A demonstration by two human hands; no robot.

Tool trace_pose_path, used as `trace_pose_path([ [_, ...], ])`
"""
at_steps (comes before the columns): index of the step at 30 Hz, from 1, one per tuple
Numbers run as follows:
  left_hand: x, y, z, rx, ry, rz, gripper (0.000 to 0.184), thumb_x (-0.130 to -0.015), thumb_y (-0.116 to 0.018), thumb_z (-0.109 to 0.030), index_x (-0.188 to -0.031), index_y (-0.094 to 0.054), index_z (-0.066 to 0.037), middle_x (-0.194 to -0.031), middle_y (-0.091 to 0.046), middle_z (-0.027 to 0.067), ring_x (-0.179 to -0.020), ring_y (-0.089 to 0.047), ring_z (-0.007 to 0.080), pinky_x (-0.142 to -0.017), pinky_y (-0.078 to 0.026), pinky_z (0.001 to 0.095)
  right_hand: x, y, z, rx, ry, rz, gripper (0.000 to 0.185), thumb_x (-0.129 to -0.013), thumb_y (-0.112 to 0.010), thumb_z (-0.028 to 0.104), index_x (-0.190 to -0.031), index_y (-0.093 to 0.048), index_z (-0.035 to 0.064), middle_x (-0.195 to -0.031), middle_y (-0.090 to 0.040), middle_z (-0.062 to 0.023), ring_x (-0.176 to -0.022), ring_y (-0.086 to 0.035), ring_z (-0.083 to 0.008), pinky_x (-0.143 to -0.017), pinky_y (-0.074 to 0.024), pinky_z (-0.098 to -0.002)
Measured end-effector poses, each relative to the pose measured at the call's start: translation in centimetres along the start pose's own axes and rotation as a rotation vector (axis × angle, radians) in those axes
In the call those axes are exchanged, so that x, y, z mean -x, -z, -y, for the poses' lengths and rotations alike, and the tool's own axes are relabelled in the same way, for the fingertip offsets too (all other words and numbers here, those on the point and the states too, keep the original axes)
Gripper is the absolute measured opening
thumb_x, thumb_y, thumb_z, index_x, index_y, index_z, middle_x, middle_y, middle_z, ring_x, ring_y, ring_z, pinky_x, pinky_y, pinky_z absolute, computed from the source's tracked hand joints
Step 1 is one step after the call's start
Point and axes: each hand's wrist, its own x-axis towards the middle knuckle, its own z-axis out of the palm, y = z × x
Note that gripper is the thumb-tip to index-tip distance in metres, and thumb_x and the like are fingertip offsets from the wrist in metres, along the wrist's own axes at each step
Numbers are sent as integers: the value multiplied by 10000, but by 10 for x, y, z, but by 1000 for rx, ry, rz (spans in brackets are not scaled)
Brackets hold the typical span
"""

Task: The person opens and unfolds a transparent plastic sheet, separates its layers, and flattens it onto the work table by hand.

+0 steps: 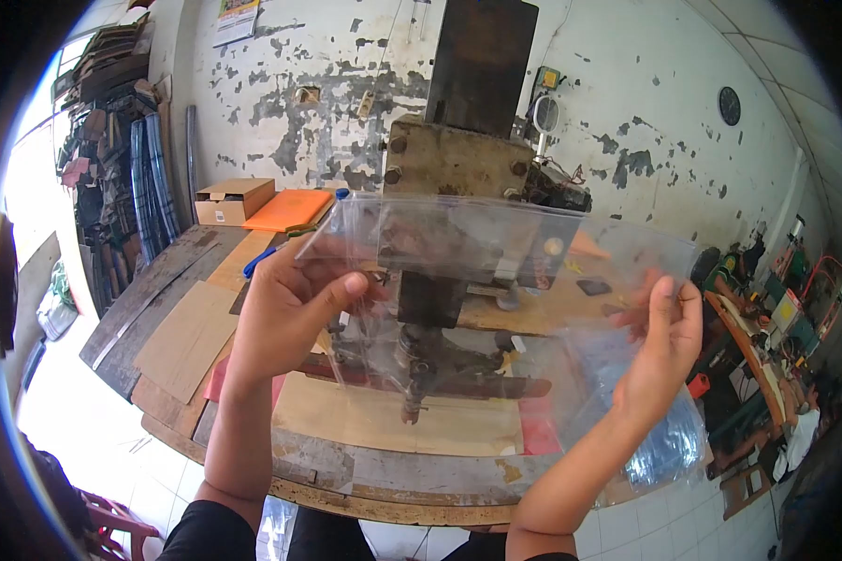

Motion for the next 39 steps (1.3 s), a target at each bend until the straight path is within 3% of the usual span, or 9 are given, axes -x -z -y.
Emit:
trace_pose_path([
  [5, -5, 4, 8, 41, -108, -94, 283, -1117, -660, -112, -1338, -618, 59, -1007, -794, 152, -919, -790, 194, -779, -669, 329, 4, -19, -5, -1, 23, 57, 320, -1094, -715, 380, -1167, -663, 72, -815, -699, 3, -601, -610, -91, -597, -380, -248],
  [13, -6, 17, 3, 3, -8, -135, 403, -1162, -598, -326, -1354, -612, 29, -956, -799, 137, -746, -798, 203, -611, -614, 287, 4, -31, -16, 12, -1, 94, 318, -1107, -697, 370, -1199, -650, 69, -774, -669, -4, -578, -595, -89, -550, -404, -244],
  [17, -6, 22, 3, 40, -8, -108, 392, -1161, -601, -320, -1355, -612, 20, -976, -800, 140, -767, -803, 210, -613, -615, 295, 7, -34, -15, 13, 25, 70, 324, -1110, -693, 369, -1214, -638, 67, -760, -651, -3, -557, -584, -89, -515, -409, -236],
  [23, -3, 32, 7, 125, -129, 130, 366, -1143, -640, -258, -1390, -602, 10, -1049, -807, 129, -933, -802, 203, -772, -617, 319, 8, -36, -11, -22, 94, -69, 319, -1106, -700, 370, -1190, -633, 69, -747, -623, 4, -548, -564, -85, -508, -407, -232],
  [25, -2, 37, 8, -53, -104, 215, 392, -1137, -636, -239, -1428, -549, 9, -1025, -802, 178, -970, -812, 269, -775, -630, 345, 8, -35, -10, -47, 111, -101, 319, -1104, -704, 370, -1182, -633, 69, -747, -620, 5, -547, -558, -84, -508, -404, -234],
  [31, 4, 34, -10, -102, -60, 120, 471, -1123, -649, -201, -1494, -469, 27, -992, -802, 201, -842, -821, 285, -679, -628, 319, 13, -34, 0, -71, 100, -41, 321, -1099, -711, 367, -1181, -633, 66, -755, -621, 10, -556, -554, -86, -508, -377, -237],
  [35, 31, 18, -52, -85, -48, 67, 477, -1128, -627, -150, -1535, -452, 29, -993, -810, 157, -883, -801, 201, -772, -618, 298, 17, -26, 9, -58, 69, -18, 345, -1099, -711, 348, -1260, -621, 56, -793, -656, -5, -548, -545, -82, -501, -381, -240],
  [37, 48, 8, -69, 7, -60, -62, 642, -1087, -599, -108, -1631, -286, 26, -903, -782, 198, -783, -816, 294, -625, -655, 359, 19, -20, 16, -43, 36, 7, 366, -1097, -715, 330, -1311, -611, 53, -809, -669, -12, -544, -541, -81, -500, -389, -239],
  [39, 53, 11, -67, 47, -80, -16, 708, -1070, -603, -90, -1663, -231, 16, -911, -773, 204, -788, -812, 285, -628, -666, 375, 27, -14, 26, 37, -59, 146, 404, -1090, -721, 253, -1403, -570, 47, -878, -695, -21, -601, -576, -78, -497, -419, -244],
])
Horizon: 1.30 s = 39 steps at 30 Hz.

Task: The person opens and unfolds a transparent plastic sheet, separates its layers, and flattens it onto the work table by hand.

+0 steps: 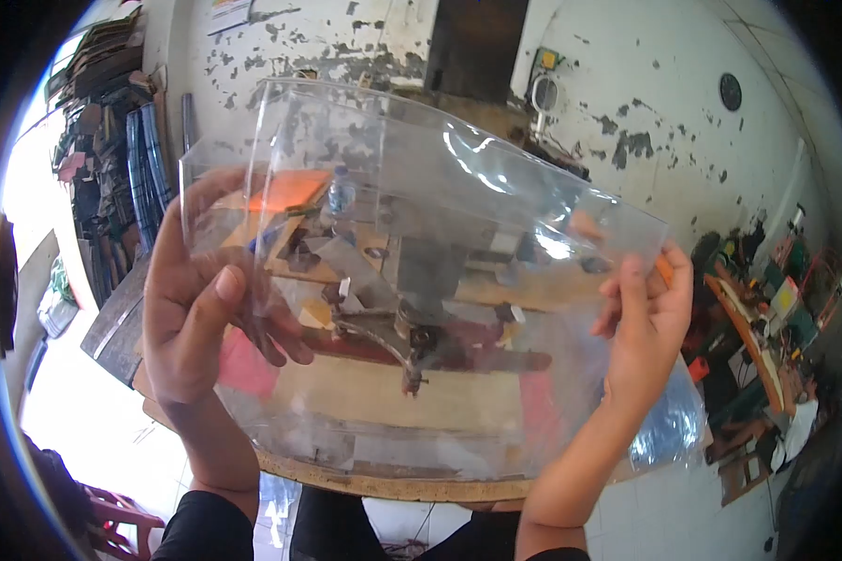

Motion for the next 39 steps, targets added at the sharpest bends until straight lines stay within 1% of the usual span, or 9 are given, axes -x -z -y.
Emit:
trace_pose_path([
  [4, 29, 1, 12, -84, 136, -22, 887, -1019, -611, -22, -1733, -84, -19, -973, -753, 214, -830, -801, 255, -650, -696, 420, 43, 26, 6, 157, -32, 61, 447, -1075, -726, 157, -1463, -535, 43, -973, -714, -36, -707, -606, -53, -551, -452, -216],
  [7, 91, 10, 45, -245, 374, 3, 1019, -992, -690, 82, -1775, -58, -77, -960, -760, 73, -749, -701, 78, -711, -544, 220, 112, 71, -32, 206, -175, 191, 423, -1063, -728, 95, -1452, -563, 59, -1139, -726, -59, -801, -600, -22, -641, -454, -179],
  [9, 143, 16, 80, -464, 466, 103, 837, -984, -748, 7, -1721, -359, -71, -835, -738, 51, -670, -637, 54, -677, -505, 255, 152, 97, -67, 284, -409, 365, 343, -1048, -746, 99, -1375, -647, 77, -1271, -698, -77, -905, -631, -60, -729, -485, -224],
  [11, 166, 1, 98, -823, 570, 149, 557, -949, -802, -112, -1495, -703, -157, -793, -698, 60, -685, -662, 175, -747, -564, 343, 190, 103, -98, 312, -648, 434, 299, -1033, -764, 111, -1323, -699, 86, -1341, -674, -90, -989, -664, -108, -801, -524, -282],
  [13, 201, 0, 131, -1067, 440, 204, 487, -942, -791, -180, -1426, -732, -166, -1360, -602, 228, -1185, -607, 372, -1028, -504, 507, 216, 103, -128, 934, 25, 625, 258, -983, -803, 156, -1234, -779, 101, -1463, -606, -124, -1277, -618, -270, -1041, -486, -443],
  [17, 213, -21, 143, -1168, 230, 202, 510, -941, -764, -165, -1431, -673, -55, -1716, -305, 295, -1573, -326, 514, -1295, -275, 621, 215, 104, -125, 892, 36, 577, 285, -968, -794, 189, -1244, -806, 117, -1541, -591, -114, -1457, -512, -358, -1199, -371, -514],
  [24, 213, -49, 178, -1235, 144, 353, 570, -1016, -691, -248, -1518, -576, -5, -1722, -393, 236, -1626, -331, 422, -1326, -218, 628, 222, 113, -124, 782, -12, 681, 303, -1007, -755, 199, -1291, -787, 98, -1462, -680, -60, -1422, -576, -307, -1213, -358, -541],
  [33, 224, -67, 185, -1250, 204, 393, 625, -1071, -606, -369, -1636, -507, -124, -1763, -354, 211, -1639, -314, 427, -1313, -241, 636, 250, 75, -81, 1039, 63, 759, 518, -1100, -629, 348, -1569, -588, 131, -1702, -475, -135, -1611, -376, -361, -1290, -252, -636],
  [39, 224, -62, 186, -1277, 251, 418, 654, -1061, -573, -365, -1642, -491, -77, -1766, -356, 201, -1645, -313, 403, -1316, -221, 647, 292, 2, -81, 788, 127, 987, 636, -1127, -541, 487, -1627, -521, 95, -1721, -448, -155, -1594, -404, -385, -1262, -321, -621],
])
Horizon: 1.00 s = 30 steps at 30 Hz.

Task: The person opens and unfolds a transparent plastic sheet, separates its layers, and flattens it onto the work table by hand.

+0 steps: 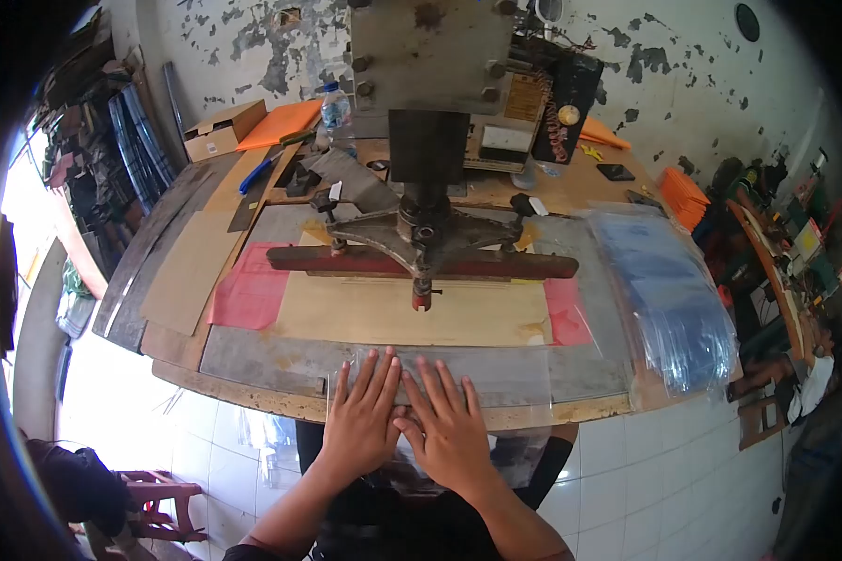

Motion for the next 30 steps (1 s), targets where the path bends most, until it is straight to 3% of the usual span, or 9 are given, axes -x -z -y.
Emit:
trace_pose_path([
  [3, -1, 4, 1, 11, 24, 38, 681, -1054, -595, -395, -1630, -497, -45, -1764, -348, 224, -1648, -294, 429, -1312, -221, 653, -4, 2, -10, -20, -22, 17, 666, -1129, -513, 518, -1624, -516, 72, -1717, -455, -154, -1579, -426, -393, -1242, -358, -616],
  [8, -3, 7, -3, 77, 85, -11, 729, -1027, -677, -472, -1619, -520, -75, -1763, -310, 281, -1625, -253, 555, -1285, -271, 662, 10, 20, -44, 77, -109, 24, 688, -1110, -565, 479, -1640, -478, 48, -1717, -457, -151, -1560, -452, -403, -1244, -363, -622],
  [12, -4, 9, -2, 61, 87, 11, 749, -1016, -695, -487, -1629, -513, -95, -1774, -295, 269, -1625, -247, 562, -1283, -279, 659, 30, 34, -72, 132, -168, 48, 685, -1112, -565, 466, -1648, -467, 51, -1721, -455, -138, -1560, -449, -407, -1248, -356, -626],
  [20, 18, 12, -20, 70, 87, 58, 825, -1002, -701, -529, -1653, -467, -80, -1777, -269, 290, -1625, -228, 580, -1284, -256, 673, 47, 40, -78, 70, -309, 21, 643, -1114, -564, 416, -1641, -484, 57, -1726, -460, -110, -1605, -391, -394, -1285, -233, -667],
  [22, 25, 12, -22, 105, 80, 75, 847, -981, -725, -534, -1656, -466, -92, -1777, -273, 288, -1627, -226, 579, -1285, -239, 683, 53, 43, -59, 142, -364, 19, 620, -1106, -578, 365, -1640, -493, 61, -1729, -457, -124, -1624, -365, -388, -1320, -121, -661],
  [27, 24, 6, -18, 42, 47, 65, 783, -989, -712, -497, -1642, -501, -119, -1771, -310, 265, -1622, -264, 560, -1276, -275, 666, 39, 33, -9, -52, -267, 9, 641, -1071, -616, 325, -1641, -490, 59, -1728, -429, -187, -1637, -341, -402, -1304, -80, -701],
  [30, 22, 3, -19, 8, 49, 59, 729, -998, -693, -476, -1621, -537, -132, -1759, -347, 250, -1615, -301, 541, -1266, -309, 651, 30, 15, 10, -137, -100, -4, 655, -1060, -630, 343, -1638, -496, 64, -1726, -440, -170, -1624, -365, -392, -1292, -163, -687],
])
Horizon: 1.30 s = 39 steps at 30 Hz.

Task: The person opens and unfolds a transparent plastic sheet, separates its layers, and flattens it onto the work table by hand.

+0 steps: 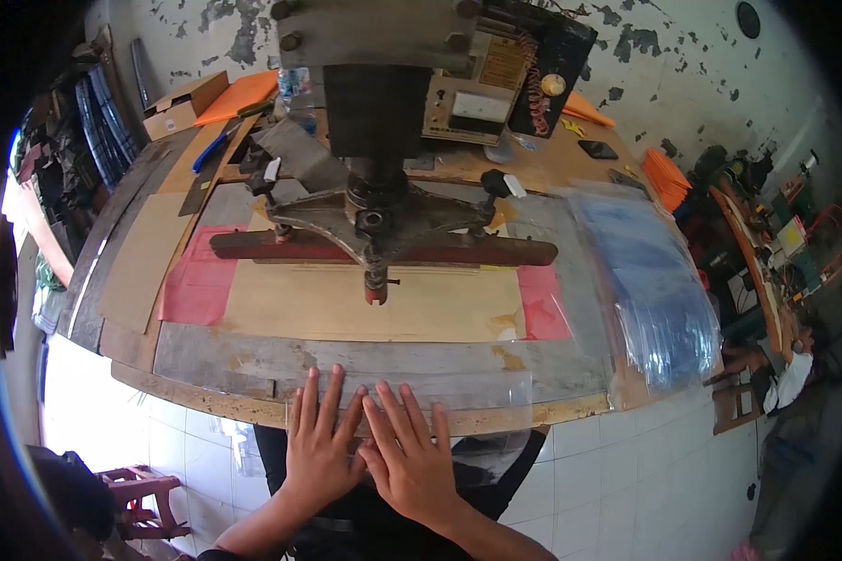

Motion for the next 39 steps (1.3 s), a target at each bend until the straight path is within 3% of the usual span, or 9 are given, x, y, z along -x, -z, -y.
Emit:
trace_pose_path([
  [5, -1, 4, 0, 138, 39, -42, 709, -927, -752, -338, -1585, -578, -139, -1746, -380, 248, -1611, -313, 543, -1270, -296, 652, -6, 19, -28, 156, -65, 111, 617, -1098, -588, 422, -1633, -521, 123, -1725, -464, -95, -1556, -461, -366, -1224, -352, -632],
  [10, -5, 5, -3, 149, 58, -46, 686, -936, -756, -337, -1572, -593, -139, -1739, -404, 228, -1614, -326, 520, -1271, -301, 639, 6, 36, -68, 222, -142, 42, 561, -1143, -512, 430, -1620, -549, 135, -1682, -530, -70, -1562, -461, -370, -1242, -324, -642],
  [16, -5, 7, 2, 183, 63, -61, 659, -967, -747, -361, -1568, -598, -136, -1735, -423, 203, -1612, -345, 496, -1272, -313, 619, 17, 37, -92, 280, -252, -66, 581, -1162, -456, 434, -1632, -527, 99, -1694, -511, -101, -1592, -425, -362, -1280, -269, -639],
  [18, -6, 5, 4, 200, 46, -52, 665, -978, -742, -378, -1574, -589, -127, -1750, -396, 205, -1622, -322, 494, -1287, -272, 643, 16, 34, -92, 280, -269, -69, 595, -1163, -451, 427, -1636, -509, 72, -1706, -491, -118, -1612, -394, -359, -1295, -241, -642],
  [22, -14, 5, 0, 41, 36, -41, 689, -1011, -709, -424, -1597, -549, -97, -1765, -351, 214, -1644, -266, 484, -1296, -166, 721, 13, 26, -84, 288, -316, -102, 599, -1143, -487, 393, -1637, -494, 56, -1721, -466, -122, -1633, -352, -357, -1325, -165, -637],
  [25, -18, 3, 5, 34, 11, -46, 685, -1029, -678, -442, -1602, -540, -93, -1758, -361, 214, -1642, -270, 485, -1293, -170, 728, 10, 24, -82, 302, -336, -113, 606, -1123, -521, 379, -1634, -496, 54, -1720, -468, -123, -1632, -355, -359, -1330, -155, -632],
  [29, -17, 13, 13, -28, -51, 17, 745, -1064, -590, -589, -1644, -504, -130, -1770, -339, 197, -1637, -288, 461, -1284, -242, 709, 11, 24, -85, 281, -330, -117, 611, -1105, -550, 365, -1630, -508, 54, -1713, -482, -119, -1636, -353, -353, -1333, -150, -625],
  [36, -19, 22, 18, 14, -76, 52, 834, -1032, -593, -677, -1660, -482, -139, -1771, -334, 200, -1644, -269, 457, -1285, -262, 691, 11, 24, -85, 285, -325, -122, 604, -1101, -556, 350, -1626, -514, 55, -1706, -495, -112, -1633, -361, -348, -1334, -159, -622],
  [39, -18, 18, 17, 24, -78, 65, 888, -1011, -633, -677, -1678, -441, -123, -1788, -287, 218, -1644, -240, 495, -1294, -220, 701, 9, 23, -83, 277, -323, -142, 597, -1101, -553, 347, -1619, -521, 52, -1699, -503, -114, -1627, -370, -353, -1333, -160, -622],
])
